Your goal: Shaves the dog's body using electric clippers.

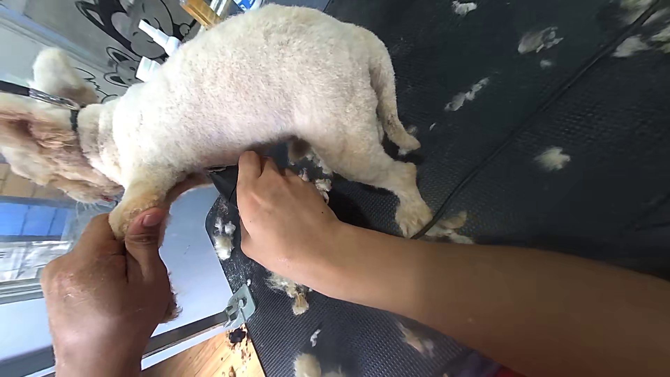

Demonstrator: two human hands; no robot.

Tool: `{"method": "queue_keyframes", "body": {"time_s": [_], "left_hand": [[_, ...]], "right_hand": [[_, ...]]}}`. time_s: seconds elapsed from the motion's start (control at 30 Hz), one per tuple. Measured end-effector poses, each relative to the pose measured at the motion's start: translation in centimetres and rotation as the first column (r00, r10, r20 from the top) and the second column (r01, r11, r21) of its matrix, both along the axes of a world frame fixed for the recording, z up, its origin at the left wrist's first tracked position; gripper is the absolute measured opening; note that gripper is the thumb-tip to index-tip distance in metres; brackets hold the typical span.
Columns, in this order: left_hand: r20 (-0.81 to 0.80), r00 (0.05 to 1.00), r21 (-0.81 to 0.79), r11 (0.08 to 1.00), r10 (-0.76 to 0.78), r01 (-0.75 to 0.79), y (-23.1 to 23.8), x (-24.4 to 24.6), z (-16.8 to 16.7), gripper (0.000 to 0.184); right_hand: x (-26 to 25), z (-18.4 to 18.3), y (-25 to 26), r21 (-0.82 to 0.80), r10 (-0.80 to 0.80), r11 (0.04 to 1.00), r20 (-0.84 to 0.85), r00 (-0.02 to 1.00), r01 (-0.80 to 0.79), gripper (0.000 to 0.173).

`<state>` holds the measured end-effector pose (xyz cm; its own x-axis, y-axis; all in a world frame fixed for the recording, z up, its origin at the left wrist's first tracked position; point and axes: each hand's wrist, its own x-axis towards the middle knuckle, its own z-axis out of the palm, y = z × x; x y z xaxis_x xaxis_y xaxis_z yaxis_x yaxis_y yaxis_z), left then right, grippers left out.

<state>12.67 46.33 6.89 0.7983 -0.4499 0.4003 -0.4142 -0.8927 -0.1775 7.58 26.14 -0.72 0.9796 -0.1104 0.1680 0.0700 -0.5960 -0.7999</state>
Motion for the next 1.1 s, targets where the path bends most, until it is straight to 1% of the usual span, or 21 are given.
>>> {"method": "queue_keyframes", "body": {"time_s": [0.07, 0.17, 0.23, 0.3, 0.33, 0.47, 0.57, 0.73, 0.8, 0.83, 0.93, 1.0, 1.07, 1.1], "left_hand": [[-0.002, 1.000, -0.005, 1.000, 0.006, -0.006, -0.1, -0.1, 0.0, 0.061], [-0.017, 1.000, -0.013, 1.000, 0.017, -0.017, -0.1, -0.1, 0.0, 0.061], [-0.019, 1.000, -0.010, 1.000, 0.019, -0.020, -0.2, -0.2, 0.1, 0.061], [-0.018, 1.000, -0.013, 1.000, 0.024, -0.024, -0.2, -0.2, 0.1, 0.061], [-0.022, 0.999, -0.020, 0.999, 0.025, -0.026, -0.2, -0.2, 0.1, 0.060], [-0.040, 0.998, -0.052, 0.998, 0.038, -0.040, -0.5, -0.4, 0.3, 0.059], [-0.044, 0.998, -0.072, 0.996, 0.046, -0.049, -0.6, -0.5, 0.5, 0.059], [-0.047, 0.997, -0.087, 0.994, 0.058, -0.062, -0.6, -0.5, 0.5, 0.060], [-0.056, 0.997, -0.104, 0.993, 0.055, -0.061, -0.5, -0.5, 0.5, 0.059], [-0.060, 0.997, -0.107, 0.992, 0.057, -0.063, -0.6, -0.5, 0.5, 0.058], [-0.058, 0.997, -0.106, 0.992, 0.059, -0.065, -0.7, -0.7, 0.6, 0.059], [-0.055, 0.996, -0.101, 0.992, 0.069, -0.074, -0.7, -0.8, 0.7, 0.062], [-0.058, 0.996, -0.106, 0.991, 0.070, -0.076, -0.8, -0.8, 0.7, 0.061], [-0.062, 0.996, -0.111, 0.991, 0.067, -0.074, -0.9, -0.8, 0.7, 0.060]], "right_hand": [[0.1, 0.3, 0.0, 0.016, 0.016, 1.000, -0.025, 1.000, -0.015, 0.049], [1.1, 0.3, 0.8, 0.059, -0.025, 0.998, 0.010, 1.000, 0.025, 0.044], [1.5, 0.5, 0.9, 0.066, -0.024, 0.998, 0.032, 0.999, 0.022, 0.048], [1.5, 0.8, 0.8, 0.048, -0.019, 0.999, 0.055, 0.998, 0.017, 0.059], [1.5, 0.9, 0.8, 0.037, -0.018, 0.999, 0.071, 0.997, 0.015, 0.061], [1.5, 1.0, 0.5, 0.065, -0.005, 0.998, 0.125, 0.992, -0.003, 0.060], [1.3, 0.9, 0.1, 0.110, 0.006, 0.994, 0.171, 0.985, -0.025, 0.069], [1.4, 0.9, -0.2, 0.084, 0.046, 0.994, 0.229, 0.972, -0.067, 0.073], [1.4, 0.7, -0.5, 0.097, 0.085, 0.989, 0.256, 0.963, -0.113, 0.081], [1.4, 0.5, -0.6, 0.112, 0.096, 0.985, 0.267, 0.959, -0.130, 0.080], [1.2, -0.1, -0.6, 0.108, 0.080, 0.987, 0.284, 0.956, -0.115, 0.063], [1.2, -0.2, -0.5, 0.102, 0.078, 0.989, 0.234, 0.969, -0.104, 0.055], [1.5, 0.0, -0.5, 0.068, 0.106, 0.990, 0.185, 0.977, -0.121, 0.052], [1.7, 0.0, -0.4, 0.052, 0.116, 0.990, 0.185, 0.976, -0.128, 0.055]]}}
